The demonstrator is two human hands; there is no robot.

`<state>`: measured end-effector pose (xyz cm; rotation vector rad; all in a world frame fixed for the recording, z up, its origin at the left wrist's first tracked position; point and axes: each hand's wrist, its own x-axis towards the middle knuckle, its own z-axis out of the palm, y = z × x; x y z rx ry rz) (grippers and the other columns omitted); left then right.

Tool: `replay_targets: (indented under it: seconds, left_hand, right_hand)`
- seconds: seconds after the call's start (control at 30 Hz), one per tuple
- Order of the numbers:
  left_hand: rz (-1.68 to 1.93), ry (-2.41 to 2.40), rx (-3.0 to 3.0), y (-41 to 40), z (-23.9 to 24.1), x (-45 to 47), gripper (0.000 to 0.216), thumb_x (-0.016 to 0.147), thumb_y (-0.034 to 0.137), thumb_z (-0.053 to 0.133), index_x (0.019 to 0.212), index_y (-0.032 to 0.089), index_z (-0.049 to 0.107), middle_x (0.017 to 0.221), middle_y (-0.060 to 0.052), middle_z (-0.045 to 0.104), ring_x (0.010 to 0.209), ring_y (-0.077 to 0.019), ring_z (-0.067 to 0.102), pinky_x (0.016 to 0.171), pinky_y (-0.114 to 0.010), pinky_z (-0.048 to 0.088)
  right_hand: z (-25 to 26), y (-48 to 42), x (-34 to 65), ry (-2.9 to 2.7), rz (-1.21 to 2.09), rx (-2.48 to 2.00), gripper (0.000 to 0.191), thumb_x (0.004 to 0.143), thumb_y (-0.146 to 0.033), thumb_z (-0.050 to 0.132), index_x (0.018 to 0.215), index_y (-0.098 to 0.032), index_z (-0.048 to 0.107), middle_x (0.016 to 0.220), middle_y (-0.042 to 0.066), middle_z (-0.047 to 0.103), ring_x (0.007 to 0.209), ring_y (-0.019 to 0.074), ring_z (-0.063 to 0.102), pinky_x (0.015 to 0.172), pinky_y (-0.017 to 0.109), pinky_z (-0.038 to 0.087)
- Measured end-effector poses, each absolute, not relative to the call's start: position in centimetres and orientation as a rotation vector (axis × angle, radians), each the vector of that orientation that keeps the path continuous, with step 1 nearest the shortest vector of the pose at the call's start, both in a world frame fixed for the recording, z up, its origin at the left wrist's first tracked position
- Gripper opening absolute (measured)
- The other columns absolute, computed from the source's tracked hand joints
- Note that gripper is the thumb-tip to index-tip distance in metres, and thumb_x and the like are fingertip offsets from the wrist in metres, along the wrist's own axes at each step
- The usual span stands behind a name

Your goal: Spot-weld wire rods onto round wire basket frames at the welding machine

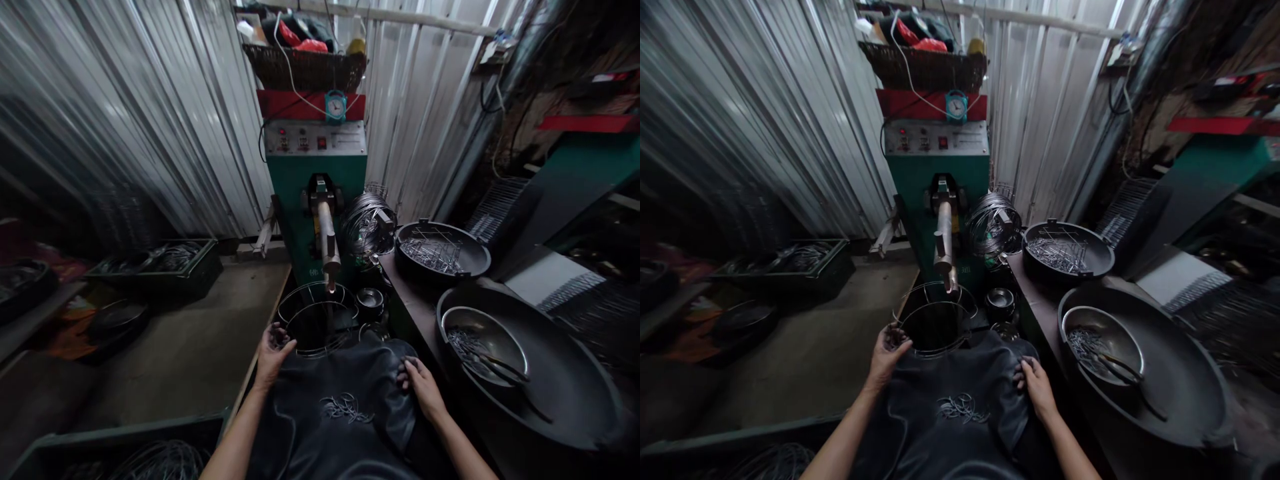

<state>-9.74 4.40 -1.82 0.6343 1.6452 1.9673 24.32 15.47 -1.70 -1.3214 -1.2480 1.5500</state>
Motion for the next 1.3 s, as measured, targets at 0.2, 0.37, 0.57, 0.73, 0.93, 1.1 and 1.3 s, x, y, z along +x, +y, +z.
replay_targets:
  seconds: [0.2, 0.37, 0.57, 0.73, 0.93, 1.1, 1.3]
  left_hand:
    - [1.969, 1.596, 0.471, 5.4, -0.6, -8.8, 0.063, 0.050, 0.034, 0.078, 0.105, 0.019, 0.051, 0.078, 0.003, 0.053, 0.065, -0.0096, 0.052, 0.055, -0.020, 0.045]
    - [2.003, 1.487, 0.237, 6.2, 2.3, -8.0, 0.050, 0.051, 0.034, 0.074, 0.093, 0.018, 0.052, 0.062, 0.009, 0.042, 0.042, -0.0015, 0.033, 0.038, -0.014, 0.028]
    - [1.838, 1.526, -0.032, 7.8, 5.6, -9.8, 0.040, 0.043, 0.031, 0.075, 0.066, 0.016, 0.046, 0.052, 0.010, 0.035, 0.037, -0.0010, 0.026, 0.033, -0.016, 0.017]
    - [1.834, 1.595, -0.009, 8.9, 6.5, -11.7, 0.043, 0.038, 0.030, 0.077, 0.060, 0.017, 0.041, 0.048, 0.011, 0.033, 0.037, -0.0009, 0.024, 0.033, -0.016, 0.014]
    - [1.800, 1.604, 0.022, 9.4, 7.2, -12.6, 0.043, 0.037, 0.029, 0.076, 0.062, 0.016, 0.044, 0.049, 0.010, 0.037, 0.037, -0.0012, 0.025, 0.032, -0.015, 0.014]
    - [1.804, 1.575, 0.055, 9.6, 7.1, -13.7, 0.040, 0.040, 0.029, 0.074, 0.063, 0.017, 0.043, 0.050, 0.010, 0.036, 0.037, -0.0009, 0.022, 0.032, -0.015, 0.013]
    - [1.814, 1.619, 0.133, 9.6, 7.9, -14.3, 0.037, 0.041, 0.029, 0.072, 0.062, 0.016, 0.045, 0.050, 0.010, 0.033, 0.037, -0.0011, 0.023, 0.033, -0.015, 0.013]
  right_hand:
    - [-2.0, 15.5, 24.5, -1.236, 1.552, -1.304, 0.045, 0.061, -0.054, 0.065, 0.084, -0.016, 0.056, 0.068, 0.002, 0.060, 0.054, 0.0140, 0.058, 0.045, 0.022, 0.043]
    - [-1.3, 15.5, 24.9, -1.277, 1.516, -1.305, 0.044, 0.065, -0.053, 0.062, 0.087, -0.015, 0.057, 0.074, 0.004, 0.062, 0.057, 0.0142, 0.058, 0.049, 0.024, 0.044]
    - [-1.2, 16.7, 24.4, -1.720, 1.462, -1.392, 0.031, 0.070, -0.047, 0.053, 0.080, -0.018, 0.057, 0.060, -0.001, 0.058, 0.049, 0.0142, 0.054, 0.045, 0.025, 0.040]
    - [1.6, 18.5, 21.6, -1.723, 1.602, -1.270, 0.027, 0.070, -0.045, 0.055, 0.075, -0.018, 0.055, 0.058, -0.002, 0.057, 0.047, 0.0119, 0.052, 0.044, 0.022, 0.038]
    - [8.2, 19.2, 13.9, -1.405, 1.686, -0.781, 0.031, 0.072, -0.045, 0.060, 0.088, -0.018, 0.057, 0.078, 0.003, 0.064, 0.063, 0.0130, 0.061, 0.054, 0.023, 0.045]
    - [8.2, 18.8, 9.3, -1.746, 1.648, -0.743, 0.023, 0.071, -0.039, 0.061, 0.078, -0.017, 0.061, 0.065, -0.001, 0.062, 0.053, 0.0113, 0.058, 0.045, 0.020, 0.039]
    - [9.9, 19.0, 9.0, -1.601, 1.550, -0.709, 0.022, 0.076, -0.038, 0.057, 0.084, -0.018, 0.059, 0.073, 0.001, 0.065, 0.057, 0.0121, 0.060, 0.049, 0.022, 0.044]
